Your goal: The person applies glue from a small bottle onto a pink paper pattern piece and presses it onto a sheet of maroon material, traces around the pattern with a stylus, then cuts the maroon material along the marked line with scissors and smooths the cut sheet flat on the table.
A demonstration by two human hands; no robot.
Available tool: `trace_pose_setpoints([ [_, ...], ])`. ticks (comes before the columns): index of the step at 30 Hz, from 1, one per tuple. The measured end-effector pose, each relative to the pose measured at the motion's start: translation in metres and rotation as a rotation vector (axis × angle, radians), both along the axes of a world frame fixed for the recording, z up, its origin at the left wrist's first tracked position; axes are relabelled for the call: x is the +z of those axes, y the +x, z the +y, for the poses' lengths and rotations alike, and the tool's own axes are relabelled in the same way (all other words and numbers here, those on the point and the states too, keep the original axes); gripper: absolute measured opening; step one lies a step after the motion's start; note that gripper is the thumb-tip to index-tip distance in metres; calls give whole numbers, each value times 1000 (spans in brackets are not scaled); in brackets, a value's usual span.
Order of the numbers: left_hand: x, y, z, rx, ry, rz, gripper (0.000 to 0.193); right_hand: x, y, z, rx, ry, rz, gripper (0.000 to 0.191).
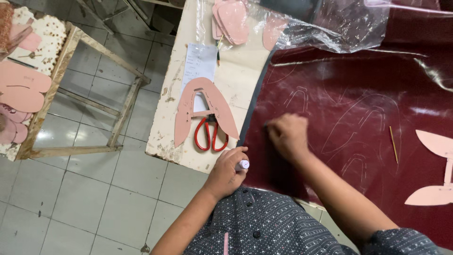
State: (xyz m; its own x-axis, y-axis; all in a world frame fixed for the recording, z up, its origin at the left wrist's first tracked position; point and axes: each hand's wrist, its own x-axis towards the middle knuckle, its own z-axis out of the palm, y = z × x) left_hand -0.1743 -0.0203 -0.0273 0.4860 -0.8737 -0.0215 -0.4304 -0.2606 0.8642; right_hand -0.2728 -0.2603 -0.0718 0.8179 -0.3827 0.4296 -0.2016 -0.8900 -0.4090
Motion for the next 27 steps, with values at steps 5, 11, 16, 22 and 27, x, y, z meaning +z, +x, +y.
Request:
trace_pose_setpoints([
  [5, -1, -6, -5, 10, 6, -56, 23, 9, 11, -54, -147, -145, 63, 4],
  [11, -2, -15, -10, 25, 28, -94, 25, 4, 11, -54, 74, -72, 36, 5],
  [16, -3, -18, -13, 28, 45, -78, 24, 6, 16, -79, -165, -125, 194, 10],
  [22, -1, -17, -17, 41, 20, -77, 25, -8, 13, -90, -16, -76, 106, 4],
  [27, 3, -17, -19, 46, 41, -72, 20, -15, 11, -118, -368, -84, -53, 4],
])
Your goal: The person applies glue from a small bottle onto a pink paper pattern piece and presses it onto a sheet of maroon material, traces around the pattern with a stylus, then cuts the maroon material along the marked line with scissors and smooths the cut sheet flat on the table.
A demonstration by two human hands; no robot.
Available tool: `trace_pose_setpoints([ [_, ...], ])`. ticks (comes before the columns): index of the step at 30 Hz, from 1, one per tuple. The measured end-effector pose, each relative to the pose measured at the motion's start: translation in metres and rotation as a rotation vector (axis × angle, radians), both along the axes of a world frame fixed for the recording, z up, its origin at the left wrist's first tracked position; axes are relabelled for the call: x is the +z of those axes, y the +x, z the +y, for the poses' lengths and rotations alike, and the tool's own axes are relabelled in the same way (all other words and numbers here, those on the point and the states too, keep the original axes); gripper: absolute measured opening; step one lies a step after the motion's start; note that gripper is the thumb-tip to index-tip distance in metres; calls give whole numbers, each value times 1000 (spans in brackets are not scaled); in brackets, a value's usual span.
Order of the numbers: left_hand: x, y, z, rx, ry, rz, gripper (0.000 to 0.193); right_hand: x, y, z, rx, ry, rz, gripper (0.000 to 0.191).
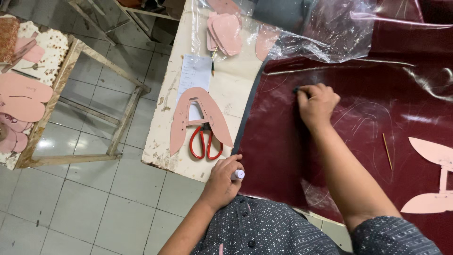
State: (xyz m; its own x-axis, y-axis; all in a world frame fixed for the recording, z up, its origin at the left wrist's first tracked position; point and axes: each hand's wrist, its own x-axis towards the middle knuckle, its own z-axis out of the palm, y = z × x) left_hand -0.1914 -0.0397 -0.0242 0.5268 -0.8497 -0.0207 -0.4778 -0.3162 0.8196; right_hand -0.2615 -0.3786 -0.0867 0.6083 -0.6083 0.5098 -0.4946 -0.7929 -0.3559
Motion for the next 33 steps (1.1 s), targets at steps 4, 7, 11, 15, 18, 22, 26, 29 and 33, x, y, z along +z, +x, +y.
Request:
trace_pose_setpoints([
  [4, -2, 0, -3, 4, -11, -4, 20, -1, -2, -6, 307, 28, 75, 6],
  [7, -3, -1, 1, 5, -23, 7, 20, 10, -7, 1, 149, 48, 81, 2],
  [11, -3, -1, 0, -4, -28, -21, 21, 21, -10, 29, 411, 15, 104, 6],
  [15, -4, -2, 2, 0, -12, 10, 21, 28, -9, 28, 103, -40, 560, 31],
  [18, -5, -2, 2, -4, -15, -5, 21, 27, -10, 23, 37, -58, 79, 6],
  [22, -8, -3, -1, 1, -26, -13, 23, 18, -16, 23, 370, 20, 105, 5],
  [26, -6, -8, 5, -7, -6, 6, 21, 11, -25, 1, 136, 46, 138, 1],
  [29, -6, -10, 7, 0, 3, 6, 20, 4, -32, -9, 287, 22, 140, 7],
  [33, -6, -14, 12, 12, -19, 14, 22, 3, -40, -19, 121, 25, 115, 4],
])
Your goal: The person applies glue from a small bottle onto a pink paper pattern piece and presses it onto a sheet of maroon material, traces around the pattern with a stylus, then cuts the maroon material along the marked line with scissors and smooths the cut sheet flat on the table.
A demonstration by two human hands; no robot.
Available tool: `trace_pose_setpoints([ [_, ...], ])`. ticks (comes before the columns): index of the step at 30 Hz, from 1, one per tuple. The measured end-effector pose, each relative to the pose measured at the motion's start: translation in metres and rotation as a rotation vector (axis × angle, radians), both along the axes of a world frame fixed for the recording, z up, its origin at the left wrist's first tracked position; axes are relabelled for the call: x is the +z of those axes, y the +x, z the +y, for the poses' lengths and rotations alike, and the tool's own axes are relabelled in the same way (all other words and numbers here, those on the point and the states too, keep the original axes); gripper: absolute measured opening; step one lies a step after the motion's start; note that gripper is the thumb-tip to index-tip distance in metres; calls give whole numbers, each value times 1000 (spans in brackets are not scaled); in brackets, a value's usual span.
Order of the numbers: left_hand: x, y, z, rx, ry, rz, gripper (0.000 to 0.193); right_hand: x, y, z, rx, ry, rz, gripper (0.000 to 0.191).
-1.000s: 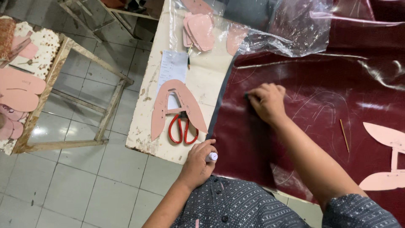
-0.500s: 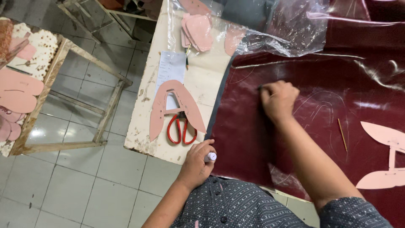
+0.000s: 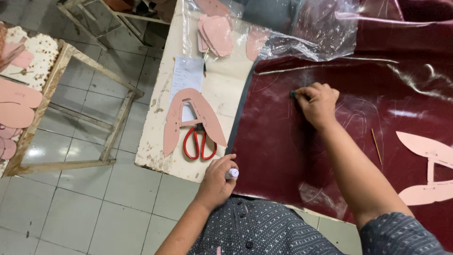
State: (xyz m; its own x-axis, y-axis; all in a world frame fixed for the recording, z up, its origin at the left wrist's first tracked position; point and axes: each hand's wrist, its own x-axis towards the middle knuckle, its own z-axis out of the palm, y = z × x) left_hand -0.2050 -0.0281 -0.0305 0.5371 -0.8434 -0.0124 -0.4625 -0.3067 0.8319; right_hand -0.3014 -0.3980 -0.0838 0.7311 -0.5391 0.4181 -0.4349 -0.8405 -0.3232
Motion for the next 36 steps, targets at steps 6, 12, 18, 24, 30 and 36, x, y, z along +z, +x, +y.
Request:
trace_pose_setpoints([
  [6, -4, 2, -4, 1, -12, -17, 21, -4, -17, 4, 446, 13, 133, 14],
  [12, -8, -8, -4, -2, -22, -29, 21, -2, -19, -17, 92, 48, 39, 10],
  [18, -8, -14, -10, 21, -37, -33, 21, 0, -37, -18, 338, -7, 197, 13],
  [24, -10, -26, -14, 39, -27, -21, 19, 3, -46, -10, 273, 140, 248, 5],
  [30, -15, -39, -18, 70, -51, -19, 19, 7, -70, -6, 426, 74, 158, 11],
  [36, -22, -52, -23, 92, -54, -37, 21, 8, -87, 2, 655, 124, 206, 15],
])
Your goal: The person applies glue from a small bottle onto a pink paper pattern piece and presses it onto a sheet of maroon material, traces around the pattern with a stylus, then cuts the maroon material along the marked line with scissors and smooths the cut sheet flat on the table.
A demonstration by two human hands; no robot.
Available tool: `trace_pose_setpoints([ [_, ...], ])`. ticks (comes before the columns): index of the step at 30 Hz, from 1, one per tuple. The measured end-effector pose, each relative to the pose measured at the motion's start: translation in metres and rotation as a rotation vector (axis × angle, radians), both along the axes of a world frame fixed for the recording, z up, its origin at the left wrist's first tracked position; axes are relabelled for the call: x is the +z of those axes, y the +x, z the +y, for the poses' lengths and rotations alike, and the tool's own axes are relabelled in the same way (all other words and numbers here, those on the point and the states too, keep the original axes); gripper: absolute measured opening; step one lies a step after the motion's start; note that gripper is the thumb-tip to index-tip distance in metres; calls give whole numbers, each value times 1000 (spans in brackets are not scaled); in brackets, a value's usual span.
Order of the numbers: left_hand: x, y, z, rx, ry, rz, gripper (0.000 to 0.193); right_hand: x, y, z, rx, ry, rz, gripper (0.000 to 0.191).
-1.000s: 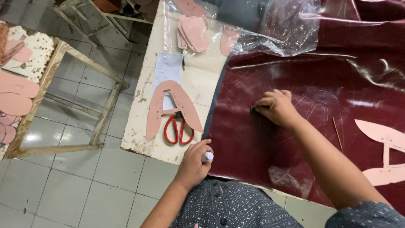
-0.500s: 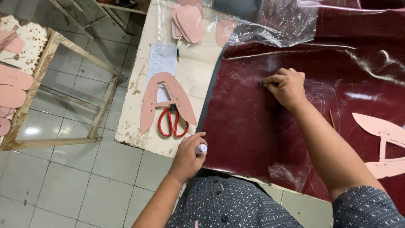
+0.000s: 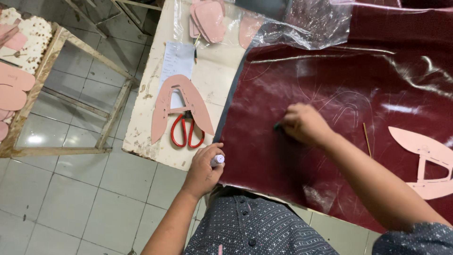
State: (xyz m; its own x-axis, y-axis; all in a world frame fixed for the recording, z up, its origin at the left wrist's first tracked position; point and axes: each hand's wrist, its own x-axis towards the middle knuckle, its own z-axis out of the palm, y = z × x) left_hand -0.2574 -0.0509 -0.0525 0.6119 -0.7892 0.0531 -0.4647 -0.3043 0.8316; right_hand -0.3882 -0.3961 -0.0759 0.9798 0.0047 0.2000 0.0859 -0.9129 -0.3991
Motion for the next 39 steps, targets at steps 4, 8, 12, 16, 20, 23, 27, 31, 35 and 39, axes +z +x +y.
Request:
trace_pose_setpoints([
  [4, -3, -10, -1, 23, -23, 5, 24, 6, -14, -1, -211, -97, 49, 11],
  [8, -4, -15, -7, 27, -40, -27, 22, 5, -16, 3, -217, -70, -90, 19],
  [12, -3, -18, -12, 37, -34, 0, 23, -3, -28, 26, -137, -49, -110, 14],
  [16, -1, -15, -15, 57, -5, 19, 22, 3, -59, 39, -122, -72, 78, 14],
  [20, 0, -13, -15, 44, -4, 12, 19, 3, -58, 37, -191, -42, 92, 11],
  [23, 1, -14, -16, 50, 16, 29, 19, -3, -46, 36, -242, 11, 3, 11],
  [27, 0, -11, -18, 41, 16, 14, 21, -2, -62, 40, -249, 12, 86, 10],
  [31, -2, -5, -19, 47, -7, 8, 22, 6, -89, 40, -224, 119, 172, 11],
  [35, -2, -2, -19, 43, -12, 15, 22, 2, -86, 42, -315, 203, 50, 11],
  [39, -2, -3, -22, 35, 12, 2, 21, -9, -59, 43, -377, 62, 18, 10],
])
